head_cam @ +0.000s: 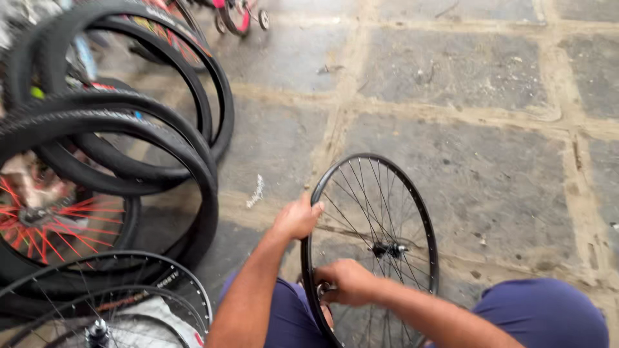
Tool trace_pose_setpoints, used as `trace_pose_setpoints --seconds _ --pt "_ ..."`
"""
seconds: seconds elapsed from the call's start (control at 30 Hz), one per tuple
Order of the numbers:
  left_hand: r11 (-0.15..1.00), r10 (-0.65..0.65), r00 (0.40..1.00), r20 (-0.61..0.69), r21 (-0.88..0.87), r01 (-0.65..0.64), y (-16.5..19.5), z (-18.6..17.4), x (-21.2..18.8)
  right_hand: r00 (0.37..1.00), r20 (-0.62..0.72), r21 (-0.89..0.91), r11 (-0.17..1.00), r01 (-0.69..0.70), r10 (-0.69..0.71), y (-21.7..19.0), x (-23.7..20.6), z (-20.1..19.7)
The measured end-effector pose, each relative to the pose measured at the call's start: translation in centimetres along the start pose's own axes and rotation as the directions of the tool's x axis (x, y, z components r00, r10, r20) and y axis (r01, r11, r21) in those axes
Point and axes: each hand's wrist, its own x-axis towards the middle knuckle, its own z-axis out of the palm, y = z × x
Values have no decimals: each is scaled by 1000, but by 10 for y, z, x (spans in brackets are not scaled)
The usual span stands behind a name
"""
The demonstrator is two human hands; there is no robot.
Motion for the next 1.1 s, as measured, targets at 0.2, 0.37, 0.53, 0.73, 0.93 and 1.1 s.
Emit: trace_pose_setpoints --seconds 0.2,0.37,0.53,0.73,0.93,1.1 --pt "1000 28 1000 -12 9 -27 -10 15 6 969 112 -231 955 -188 218 18 8 20" --pt "998 51 998 -46 46 -48 -18 24 1 981 132 -340 936 -89 141 24 8 44" --pt "1000 -27 998 53 0 27 -12 19 -1 982 -174 -334 933 -134 78 14 -5 59" --pt "997 64 998 -20 42 -63 -19 21 -4 881 451 483 791 -375 143 25 7 20" --pt "997 38 996 -75 -63 -42 -20 22 6 933 -358 -32 999 27 -37 12 -22 51" --pt "965 176 936 -305 -133 -225 -5 13 18 992 -112 193 981 -34 57 31 -18 47"
